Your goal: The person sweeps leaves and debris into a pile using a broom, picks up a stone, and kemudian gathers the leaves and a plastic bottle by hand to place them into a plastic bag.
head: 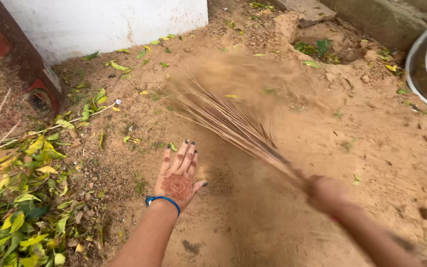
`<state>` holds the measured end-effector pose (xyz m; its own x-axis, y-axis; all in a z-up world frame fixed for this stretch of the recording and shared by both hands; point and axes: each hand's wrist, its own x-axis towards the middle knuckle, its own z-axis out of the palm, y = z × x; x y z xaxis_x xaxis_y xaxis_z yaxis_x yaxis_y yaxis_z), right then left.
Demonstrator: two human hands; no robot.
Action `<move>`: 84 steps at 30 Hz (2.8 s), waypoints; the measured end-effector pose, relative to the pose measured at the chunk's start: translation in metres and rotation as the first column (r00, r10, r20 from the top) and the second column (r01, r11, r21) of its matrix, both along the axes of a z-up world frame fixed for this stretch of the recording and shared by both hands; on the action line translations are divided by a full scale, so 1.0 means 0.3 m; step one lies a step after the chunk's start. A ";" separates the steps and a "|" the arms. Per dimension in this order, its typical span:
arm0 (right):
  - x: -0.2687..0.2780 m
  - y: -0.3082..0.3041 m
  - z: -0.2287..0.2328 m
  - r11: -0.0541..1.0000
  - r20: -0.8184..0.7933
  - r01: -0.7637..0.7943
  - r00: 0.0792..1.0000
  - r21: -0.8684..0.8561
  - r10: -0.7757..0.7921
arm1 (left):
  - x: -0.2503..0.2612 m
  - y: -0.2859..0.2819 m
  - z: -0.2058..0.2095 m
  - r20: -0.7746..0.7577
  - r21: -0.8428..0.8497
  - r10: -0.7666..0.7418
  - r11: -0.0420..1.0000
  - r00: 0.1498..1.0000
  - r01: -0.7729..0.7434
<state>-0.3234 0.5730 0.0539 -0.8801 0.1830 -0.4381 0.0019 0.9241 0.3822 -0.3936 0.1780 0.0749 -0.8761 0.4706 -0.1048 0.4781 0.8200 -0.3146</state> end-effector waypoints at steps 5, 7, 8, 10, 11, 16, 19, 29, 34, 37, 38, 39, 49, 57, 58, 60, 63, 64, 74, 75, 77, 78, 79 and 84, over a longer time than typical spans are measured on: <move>-0.134 0.375 0.110 0.933 -0.214 0.359 0.913 0.019 -0.347 | -0.056 -0.006 -0.013 -0.002 -0.013 -0.021 1.000 1.000 0.021; -0.253 0.390 0.034 0.899 -0.253 0.434 0.866 -0.047 -0.431 | -0.077 -0.037 -0.027 0.019 -0.037 -0.002 0.999 1.000 0.002; -0.327 0.370 -0.016 0.845 -0.281 0.523 0.799 -0.111 -0.532 | -0.090 -0.056 -0.035 0.040 -0.053 -0.005 0.999 0.999 0.008; -0.470 0.265 -0.112 0.827 -0.160 0.531 0.814 -0.187 -0.559 | -0.122 -0.098 -0.056 0.054 -0.069 0.055 0.996 0.997 -0.051; -0.508 0.196 -0.147 0.874 -0.171 0.446 0.862 -0.194 -0.477 | -0.133 -0.115 -0.072 0.070 -0.077 0.086 0.994 0.994 -0.081; -0.741 -0.231 -0.187 0.960 -0.180 -0.019 0.983 -0.278 -0.032 | -0.167 -0.186 -0.149 0.145 -0.148 0.210 0.971 0.967 -0.189; -0.809 -0.399 -0.133 0.954 -0.138 -0.180 0.979 -0.239 0.150 | -0.131 -0.234 -0.165 0.167 -0.177 0.232 0.963 0.958 -0.202; -0.796 -0.147 -0.023 0.963 -0.388 -0.254 0.899 -0.089 0.201 | -0.063 -0.468 -0.169 0.102 -0.166 0.391 0.913 0.915 -0.372; -0.829 -0.577 -0.028 0.879 -0.079 0.245 0.950 -0.409 -0.302 | 0.031 -0.530 -0.162 0.153 -0.231 0.390 0.908 0.908 -0.351; -0.705 -0.774 -0.025 0.963 -0.018 -0.003 1.000 -0.268 -0.002 | 0.067 -0.559 -0.159 0.086 -0.154 0.383 0.917 0.920 -0.368; -0.637 -0.793 -0.037 0.943 0.002 0.033 0.999 -0.330 -0.035 | 0.083 -0.569 -0.159 0.046 -0.114 0.396 0.914 0.917 -0.389; -0.560 -0.804 -0.065 0.919 0.030 0.071 0.997 -0.388 -0.065 | 0.106 -0.579 -0.162 0.049 -0.110 0.402 0.912 0.914 -0.395; -0.153 -0.394 -0.113 0.995 0.015 -0.096 0.995 0.019 0.095 | 0.364 -0.756 -0.181 0.024 0.141 0.680 0.724 0.733 -0.676; 0.033 -0.544 -0.251 0.953 0.043 0.283 0.959 -0.106 -0.280 | 0.551 -0.915 -0.242 0.082 0.031 0.780 0.621 0.621 -0.783; 0.087 -0.613 -0.310 0.962 0.120 0.264 0.959 -0.066 -0.255 | 0.565 -0.924 -0.253 0.094 0.082 0.811 0.572 0.578 -0.816; 0.225 -0.701 -0.349 0.934 -0.068 -0.279 0.960 -0.223 0.271 | 0.569 -0.938 -0.263 0.109 0.132 0.843 0.513 0.527 -0.848; 0.318 -0.806 -0.269 0.907 0.020 -0.343 0.934 -0.244 0.358 | 0.560 -0.908 -0.271 0.175 0.283 0.857 0.428 0.485 -0.858; 0.330 -0.825 -0.215 0.919 0.063 -0.330 0.935 -0.214 0.350 | 0.548 -0.891 -0.266 0.173 0.297 0.845 0.444 0.505 -0.845; 0.181 -0.803 0.067 0.979 -0.119 -0.201 0.973 -0.030 0.196 | 0.574 -0.819 -0.214 0.052 0.404 0.794 0.538 0.606 -0.740; 0.176 -0.823 0.028 0.977 -0.096 -0.204 0.976 -0.058 0.198 | 0.586 -0.824 -0.216 0.054 0.404 0.800 0.529 0.597 -0.746; 0.172 -0.882 -0.049 0.958 -0.054 -0.263 0.964 -0.114 0.259 | 0.602 -0.835 -0.217 0.049 0.385 0.813 0.521 0.581 -0.762; 0.164 -0.908 -0.072 0.941 -0.040 -0.310 0.951 -0.136 0.307 | 0.607 -0.839 -0.216 0.050 0.385 0.821 0.510 0.569 -0.769; 0.157 -0.926 -0.083 0.935 -0.031 -0.316 0.949 -0.161 0.315 | 0.610 -0.840 -0.216 0.067 0.380 0.828 0.495 0.557 -0.782; 0.161 -0.852 -0.035 0.951 -0.048 -0.089 0.996 -0.297 0.079 | 0.611 -0.836 -0.220 0.079 0.383 0.836 0.478 0.543 -0.791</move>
